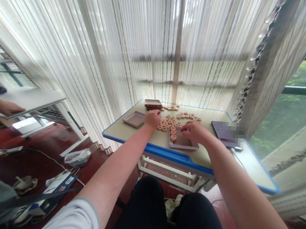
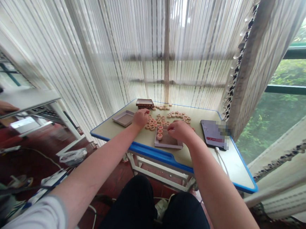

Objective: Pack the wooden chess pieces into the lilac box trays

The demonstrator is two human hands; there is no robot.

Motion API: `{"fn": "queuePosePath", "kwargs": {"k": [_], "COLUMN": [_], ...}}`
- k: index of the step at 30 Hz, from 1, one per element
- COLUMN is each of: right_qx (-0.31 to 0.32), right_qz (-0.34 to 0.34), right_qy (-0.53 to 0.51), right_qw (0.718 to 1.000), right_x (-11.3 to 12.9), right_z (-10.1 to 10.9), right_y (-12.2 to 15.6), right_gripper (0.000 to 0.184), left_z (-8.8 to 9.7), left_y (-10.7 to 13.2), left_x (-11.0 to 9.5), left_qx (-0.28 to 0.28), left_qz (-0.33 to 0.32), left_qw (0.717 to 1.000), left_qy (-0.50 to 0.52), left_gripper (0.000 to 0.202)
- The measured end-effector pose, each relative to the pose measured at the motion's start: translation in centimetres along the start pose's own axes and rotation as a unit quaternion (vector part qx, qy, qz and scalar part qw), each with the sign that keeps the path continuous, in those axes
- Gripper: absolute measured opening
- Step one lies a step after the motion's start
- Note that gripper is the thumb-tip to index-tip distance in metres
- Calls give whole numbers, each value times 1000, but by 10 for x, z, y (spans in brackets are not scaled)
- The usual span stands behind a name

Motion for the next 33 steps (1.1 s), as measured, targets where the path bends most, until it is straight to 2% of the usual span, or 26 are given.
{"fn": "queuePosePath", "kwargs": {"k": [4,6,8,12,18,27,33], "right_qx": [-61,-53,-35,-35,-49,-56,-53], "right_qz": [-54,-65,-77,-81,-86,-99,-103], "right_qy": [48,68,69,41,14,13,12], "right_qw": [996,994,994,995,995,993,993], "right_x": [-20,-26,-31,-35,-40,-47,-47], "right_z": [-1,-6,-11,-13,-15,-19,-19], "right_y": [-9,-13,-16,-20,-25,-32,-33], "right_gripper": [38,42,37,28,25,27,26], "left_z": [-18,-21,-22,-18,-15,-29,-30], "left_y": [-3,-2,0,2,2,-5,-10], "left_x": [3,1,-3,-11,-19,-14,-14], "left_qx": [101,129,147,144,122,143,140], "left_qz": [-27,-39,-52,-81,-98,-84,-79], "left_qw": [994,990,987,986,987,985,987], "left_qy": [-15,-32,-39,-32,-19,-39,5], "left_gripper": [36,36,35,31,28,37,28]}}
Point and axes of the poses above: each hand's wrist, its own y-axis away from the middle knuckle, its own z-axis out of the back of the hand, x = y × z, the point moved 7 cm from there along -y, towards the middle knuckle, and after that the axes turned 11 degrees about -z, right-handed, at the moved point
